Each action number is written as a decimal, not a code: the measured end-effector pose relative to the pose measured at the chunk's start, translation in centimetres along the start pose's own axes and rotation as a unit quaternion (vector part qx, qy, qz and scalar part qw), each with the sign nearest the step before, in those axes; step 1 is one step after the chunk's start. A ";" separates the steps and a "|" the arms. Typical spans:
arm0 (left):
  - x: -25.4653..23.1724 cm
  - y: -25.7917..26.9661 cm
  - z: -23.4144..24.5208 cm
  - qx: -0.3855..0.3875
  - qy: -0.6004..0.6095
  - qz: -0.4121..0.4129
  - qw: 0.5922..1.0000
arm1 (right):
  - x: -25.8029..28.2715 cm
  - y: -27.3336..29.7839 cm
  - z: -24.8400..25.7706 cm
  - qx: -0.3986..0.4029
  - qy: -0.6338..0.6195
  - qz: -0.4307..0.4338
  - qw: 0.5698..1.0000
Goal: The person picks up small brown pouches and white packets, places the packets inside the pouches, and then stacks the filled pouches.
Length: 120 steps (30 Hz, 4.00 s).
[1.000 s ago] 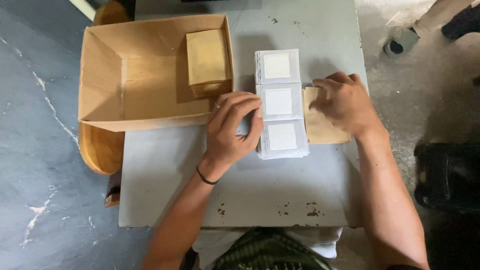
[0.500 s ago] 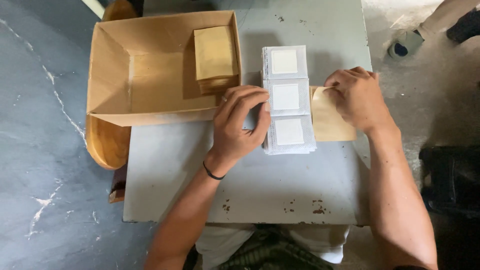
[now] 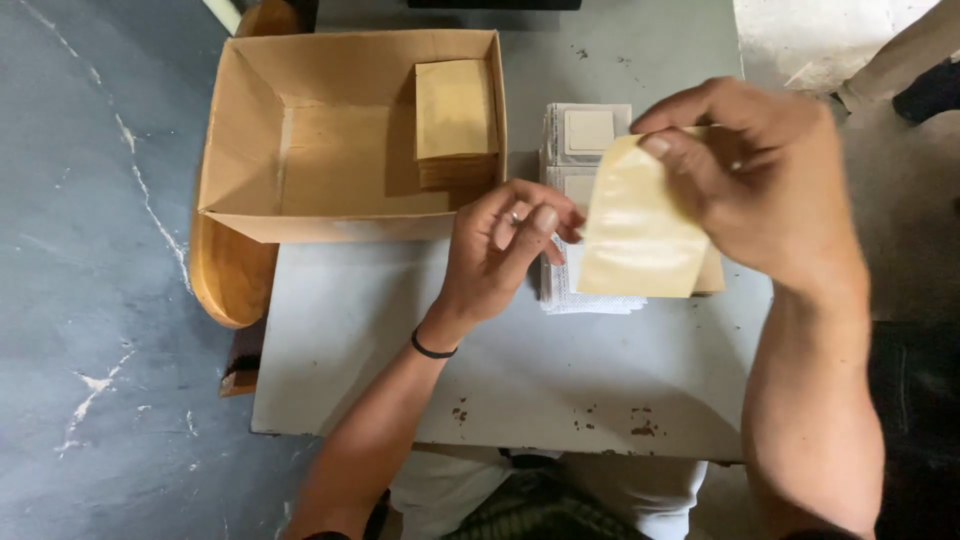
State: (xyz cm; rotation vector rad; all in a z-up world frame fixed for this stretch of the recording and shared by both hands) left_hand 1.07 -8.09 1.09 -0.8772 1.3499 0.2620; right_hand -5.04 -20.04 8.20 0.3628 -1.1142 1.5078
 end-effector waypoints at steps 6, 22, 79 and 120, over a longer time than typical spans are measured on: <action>0.7 -0.2 0.8 -0.035 -0.109 0.080 0.990 | -2.0 -1.0 -2.8 -0.083 -0.009 0.011 0.996; 1.4 -0.2 2.8 -0.134 0.124 0.128 0.975 | 2.6 -1.0 -5.5 0.134 0.087 0.096 0.983; -1.2 0.0 2.8 -0.143 -0.111 -0.058 0.982 | 0.0 -2.1 -5.1 0.144 -0.144 -0.085 0.975; -1.5 0.1 2.7 -0.152 -0.149 -0.071 0.975 | 1.6 -2.2 -4.8 0.128 -0.077 -0.025 0.988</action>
Point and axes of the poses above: each hand's wrist, its own y-axis away from the middle knuckle, its own z-axis out of the back of the hand, x = y × z, the point moved 7 cm from there along -y, towards the middle knuckle, and after that the axes turned 8 degrees about -y, right-handed, at the moved point
